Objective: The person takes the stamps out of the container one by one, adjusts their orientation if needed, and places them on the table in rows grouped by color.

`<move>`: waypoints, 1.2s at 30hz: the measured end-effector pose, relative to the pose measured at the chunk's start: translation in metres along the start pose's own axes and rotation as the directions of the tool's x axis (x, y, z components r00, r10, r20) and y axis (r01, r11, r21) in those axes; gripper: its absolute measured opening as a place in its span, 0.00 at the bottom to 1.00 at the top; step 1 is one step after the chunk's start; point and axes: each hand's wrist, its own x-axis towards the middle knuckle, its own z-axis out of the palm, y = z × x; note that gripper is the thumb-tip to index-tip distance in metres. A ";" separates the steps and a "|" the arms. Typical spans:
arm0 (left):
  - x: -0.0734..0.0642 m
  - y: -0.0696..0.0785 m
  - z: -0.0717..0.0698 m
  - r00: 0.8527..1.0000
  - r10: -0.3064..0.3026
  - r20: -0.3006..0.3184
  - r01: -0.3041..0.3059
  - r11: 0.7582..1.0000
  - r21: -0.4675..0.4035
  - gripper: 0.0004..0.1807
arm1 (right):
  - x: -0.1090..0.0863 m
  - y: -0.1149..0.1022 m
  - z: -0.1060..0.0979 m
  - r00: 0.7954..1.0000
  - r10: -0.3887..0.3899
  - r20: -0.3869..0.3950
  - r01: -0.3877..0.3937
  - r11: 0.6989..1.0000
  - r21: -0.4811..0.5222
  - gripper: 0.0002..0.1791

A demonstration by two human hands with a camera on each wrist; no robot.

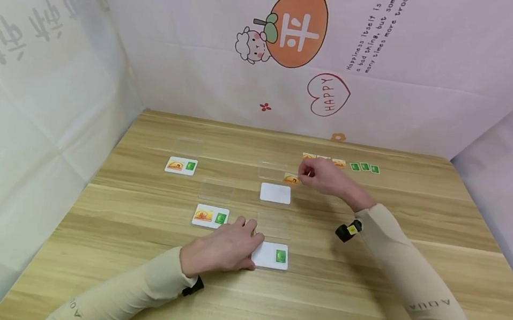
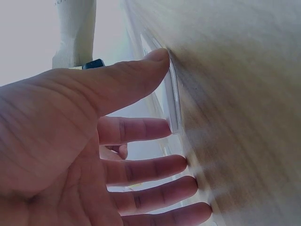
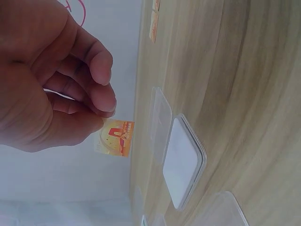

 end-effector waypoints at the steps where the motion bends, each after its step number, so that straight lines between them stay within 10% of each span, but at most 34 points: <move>1: 0.000 0.000 0.000 1.000 0.002 -0.001 -0.002 1.000 -0.001 0.27 | 0.001 0.001 0.000 1.000 0.002 0.003 -0.002 1.000 -0.001 0.02; 36: -0.002 0.000 0.000 1.000 0.009 -0.020 -0.009 1.000 0.002 0.26 | 0.038 0.025 0.003 0.992 0.124 0.003 -0.123 0.989 -0.085 0.04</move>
